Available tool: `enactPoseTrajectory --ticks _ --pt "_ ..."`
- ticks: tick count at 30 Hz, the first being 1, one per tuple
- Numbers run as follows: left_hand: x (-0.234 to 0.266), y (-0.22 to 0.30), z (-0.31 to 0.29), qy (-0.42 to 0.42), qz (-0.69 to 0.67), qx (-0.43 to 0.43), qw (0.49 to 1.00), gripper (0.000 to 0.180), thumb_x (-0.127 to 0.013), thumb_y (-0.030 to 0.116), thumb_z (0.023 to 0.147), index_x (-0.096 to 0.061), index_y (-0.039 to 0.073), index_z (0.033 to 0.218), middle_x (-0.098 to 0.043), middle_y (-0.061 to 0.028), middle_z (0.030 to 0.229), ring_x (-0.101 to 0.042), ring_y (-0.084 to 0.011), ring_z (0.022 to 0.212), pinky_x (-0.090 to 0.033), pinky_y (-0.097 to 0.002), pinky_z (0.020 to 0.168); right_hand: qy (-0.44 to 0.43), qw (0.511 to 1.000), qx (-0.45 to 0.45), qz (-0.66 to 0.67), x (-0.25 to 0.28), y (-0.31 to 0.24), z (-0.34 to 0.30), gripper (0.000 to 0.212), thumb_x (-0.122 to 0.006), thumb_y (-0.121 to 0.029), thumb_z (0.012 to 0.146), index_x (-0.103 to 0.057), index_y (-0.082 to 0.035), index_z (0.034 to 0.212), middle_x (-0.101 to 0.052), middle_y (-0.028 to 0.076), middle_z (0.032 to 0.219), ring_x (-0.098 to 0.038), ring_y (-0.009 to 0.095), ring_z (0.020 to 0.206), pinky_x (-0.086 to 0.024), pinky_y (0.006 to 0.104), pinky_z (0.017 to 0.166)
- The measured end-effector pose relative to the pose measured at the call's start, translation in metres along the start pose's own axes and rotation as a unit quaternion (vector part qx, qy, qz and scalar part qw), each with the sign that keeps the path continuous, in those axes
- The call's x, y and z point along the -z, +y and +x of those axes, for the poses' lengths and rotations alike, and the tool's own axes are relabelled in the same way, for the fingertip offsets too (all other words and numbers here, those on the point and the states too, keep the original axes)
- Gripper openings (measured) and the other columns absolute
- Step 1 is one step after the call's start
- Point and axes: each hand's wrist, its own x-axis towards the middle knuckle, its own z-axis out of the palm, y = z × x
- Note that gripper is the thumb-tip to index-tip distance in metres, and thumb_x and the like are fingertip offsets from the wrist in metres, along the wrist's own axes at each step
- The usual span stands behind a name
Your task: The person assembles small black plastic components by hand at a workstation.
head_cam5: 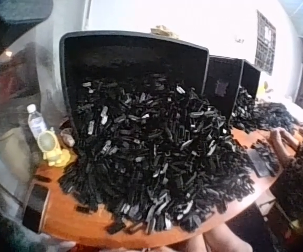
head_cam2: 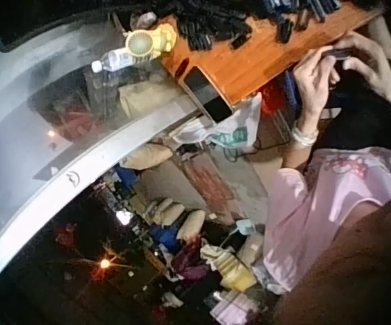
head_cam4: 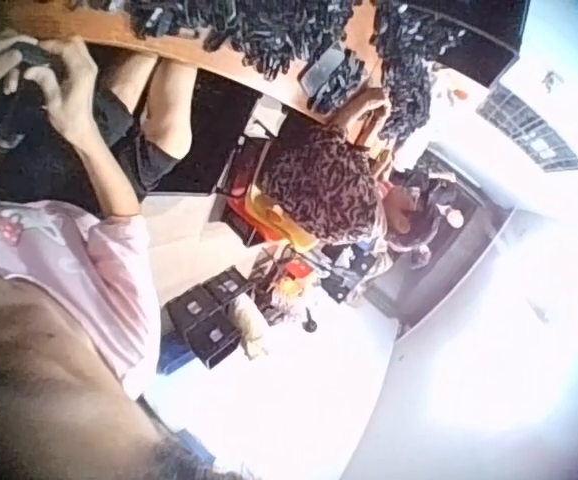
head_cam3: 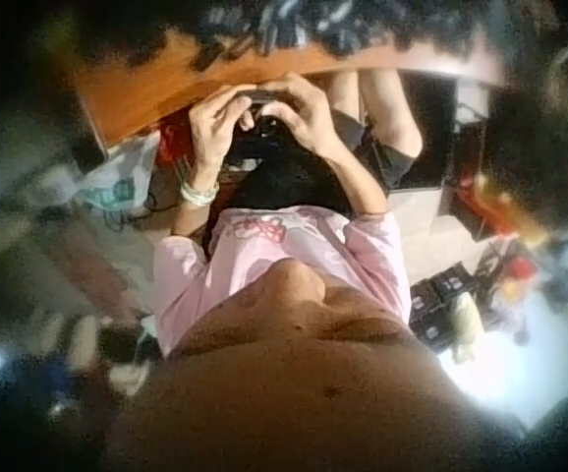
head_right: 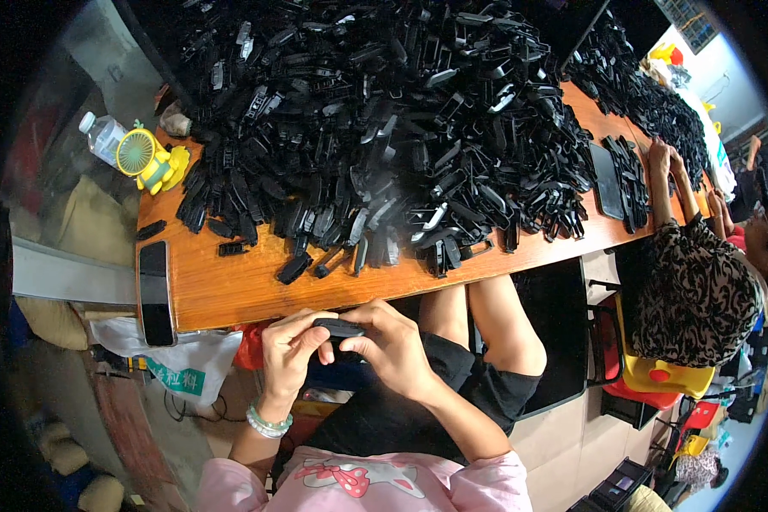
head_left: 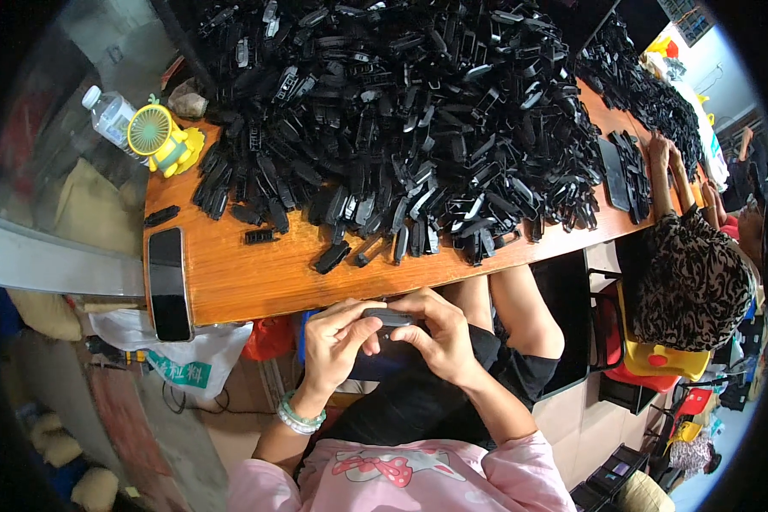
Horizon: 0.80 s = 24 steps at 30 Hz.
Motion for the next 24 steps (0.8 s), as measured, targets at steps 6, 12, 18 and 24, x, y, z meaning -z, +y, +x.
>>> enactPoseTrajectory --ticks 6,12,18,24 --pt "0.022 0.0 0.003 0.034 0.115 -0.059 0.991 0.014 -0.062 0.006 0.087 -0.067 -0.006 0.09 -0.06 -0.0057 0.068 -0.054 -0.0081 0.054 -0.041 -0.0219 0.046 -0.069 0.993 0.022 -0.089 -0.003 -0.003 0.011 0.034 -0.074 -0.01 0.073 -0.063 0.0 0.104 -0.059 0.014 0.08 -0.058 0.026 0.069 -0.047 0.0322 0.063" --pt "0.034 0.003 0.04 0.133 0.499 -0.145 0.844 0.035 -0.065 0.02 0.085 -0.057 0.0 0.058 -0.055 -0.0154 0.054 -0.053 -0.0307 0.046 -0.038 -0.0366 0.042 0.011 0.91 0.076 -0.408 -0.031 -0.003 0.045 0.029 -0.061 -0.019 0.085 -0.058 -0.006 0.111 -0.057 0.011 0.081 -0.06 0.032 0.057 -0.048 0.0383 0.047" --pt "0.044 0.01 0.068 0.171 0.57 -0.049 0.802 0.049 -0.059 0.04 0.086 -0.057 0.001 0.057 -0.056 -0.0211 0.057 -0.057 -0.0393 0.056 -0.043 -0.046 0.051 0.029 0.893 0.025 -0.447 -0.049 -0.001 0.049 0.029 -0.064 -0.029 0.083 -0.055 -0.005 0.097 -0.055 0.012 0.081 -0.06 0.032 0.059 -0.048 0.039 0.048" --pt "0.057 -0.003 0.053 0.196 0.333 -0.11 0.916 0.028 -0.061 0.018 0.087 -0.054 -0.002 0.069 -0.056 -0.015 0.062 -0.057 -0.0252 0.053 -0.04 -0.0343 0.05 0.058 0.906 0.003 -0.419 -0.037 0.004 0.044 0.025 -0.069 -0.02 0.079 -0.053 -0.004 0.089 -0.055 0.012 0.076 -0.061 0.029 0.062 -0.048 0.0371 0.052"
